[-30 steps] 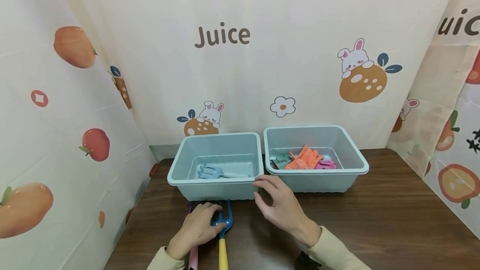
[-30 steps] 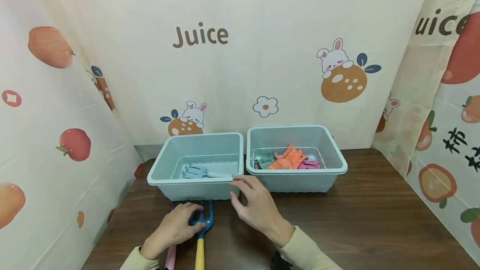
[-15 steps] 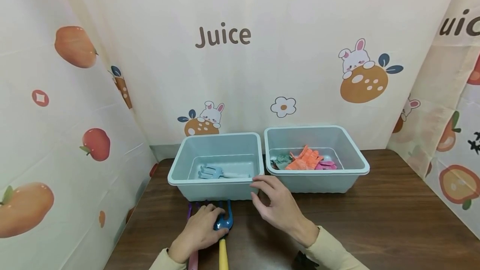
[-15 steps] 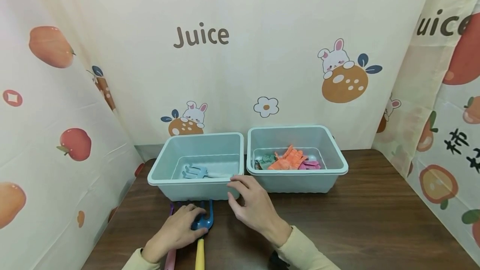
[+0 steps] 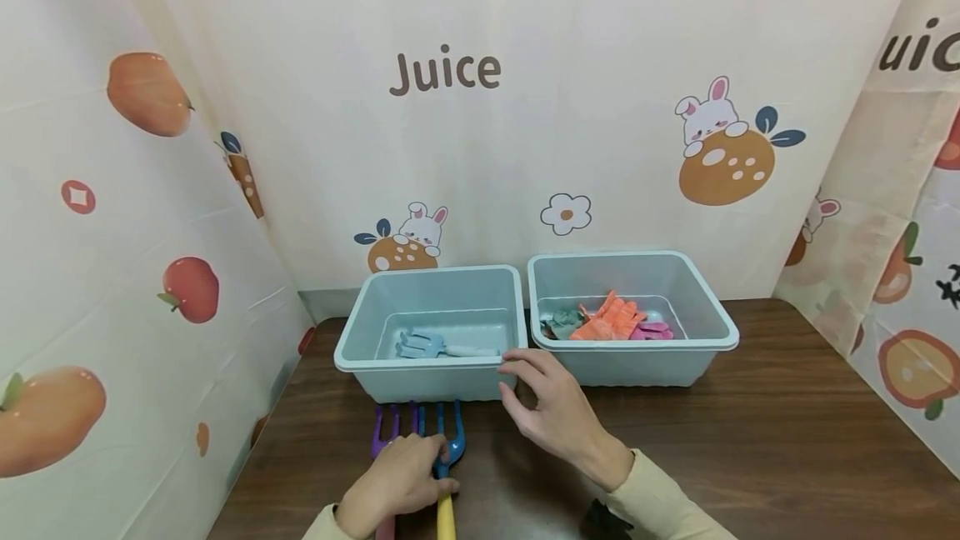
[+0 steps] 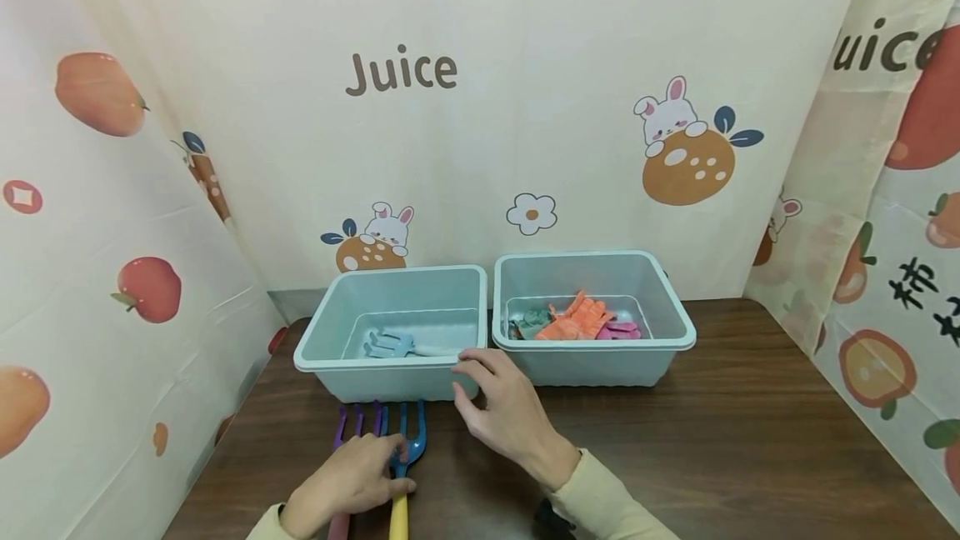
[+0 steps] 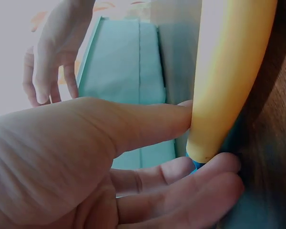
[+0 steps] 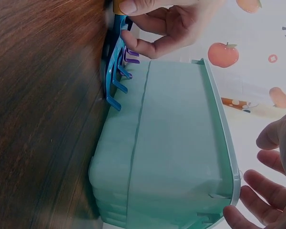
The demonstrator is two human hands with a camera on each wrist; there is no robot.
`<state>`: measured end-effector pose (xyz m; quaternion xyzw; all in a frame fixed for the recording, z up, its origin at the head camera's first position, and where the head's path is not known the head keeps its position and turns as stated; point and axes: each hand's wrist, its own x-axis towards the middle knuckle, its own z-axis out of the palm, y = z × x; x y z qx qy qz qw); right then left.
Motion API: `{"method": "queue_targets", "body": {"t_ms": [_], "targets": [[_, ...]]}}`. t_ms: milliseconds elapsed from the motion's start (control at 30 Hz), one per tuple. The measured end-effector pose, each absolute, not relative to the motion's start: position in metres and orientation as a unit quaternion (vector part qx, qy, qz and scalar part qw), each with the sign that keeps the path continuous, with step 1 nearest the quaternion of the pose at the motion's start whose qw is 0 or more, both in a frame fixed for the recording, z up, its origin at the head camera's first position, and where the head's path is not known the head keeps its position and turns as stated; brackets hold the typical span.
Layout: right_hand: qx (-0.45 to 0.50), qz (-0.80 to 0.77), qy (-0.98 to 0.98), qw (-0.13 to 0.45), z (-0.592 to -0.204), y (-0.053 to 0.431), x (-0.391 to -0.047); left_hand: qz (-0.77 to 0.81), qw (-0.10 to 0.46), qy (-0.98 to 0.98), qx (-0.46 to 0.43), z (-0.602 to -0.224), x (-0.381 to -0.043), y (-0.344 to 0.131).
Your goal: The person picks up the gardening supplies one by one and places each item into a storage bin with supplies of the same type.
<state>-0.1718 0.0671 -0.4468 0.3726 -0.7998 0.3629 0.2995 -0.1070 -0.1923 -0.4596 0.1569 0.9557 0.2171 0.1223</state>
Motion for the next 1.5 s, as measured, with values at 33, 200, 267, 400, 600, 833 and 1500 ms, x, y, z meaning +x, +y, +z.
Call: {"method": "queue_targets", "body": {"t_ms": [33, 200, 267, 400, 600, 833, 1500], "targets": [[0.374, 0.363, -0.798, 0.302, -0.447, 0.067, -0.172, 0.221, 0.125, 0.954, 0.158, -0.46, -0.106, -0.192], [0.377, 0.365, -0.793, 0.309, -0.449, 0.065, -0.173, 0.229, 0.121, 0.953, 0.155, -0.461, -0.105, -0.19], [0.377, 0.364, -0.794, 0.309, -0.449, 0.065, -0.173, 0.235, 0.125, 0.951, 0.156, -0.461, -0.104, -0.19], [0.375, 0.361, -0.797, 0.305, -0.449, 0.065, -0.173, 0.23, 0.129, 0.948, 0.177, -0.459, -0.103, -0.188], [0.372, 0.36, -0.803, 0.296, -0.448, 0.066, -0.173, 0.219, 0.131, 0.941, 0.222, -0.458, -0.105, -0.184], [0.377, 0.363, -0.801, 0.29, -0.449, 0.067, -0.174, 0.203, 0.119, 0.949, 0.21, -0.46, -0.103, -0.184], [0.363, 0.35, -0.805, 0.313, -0.449, 0.069, -0.179, 0.259, 0.116, 0.933, 0.223, -0.455, -0.11, -0.2]]}}
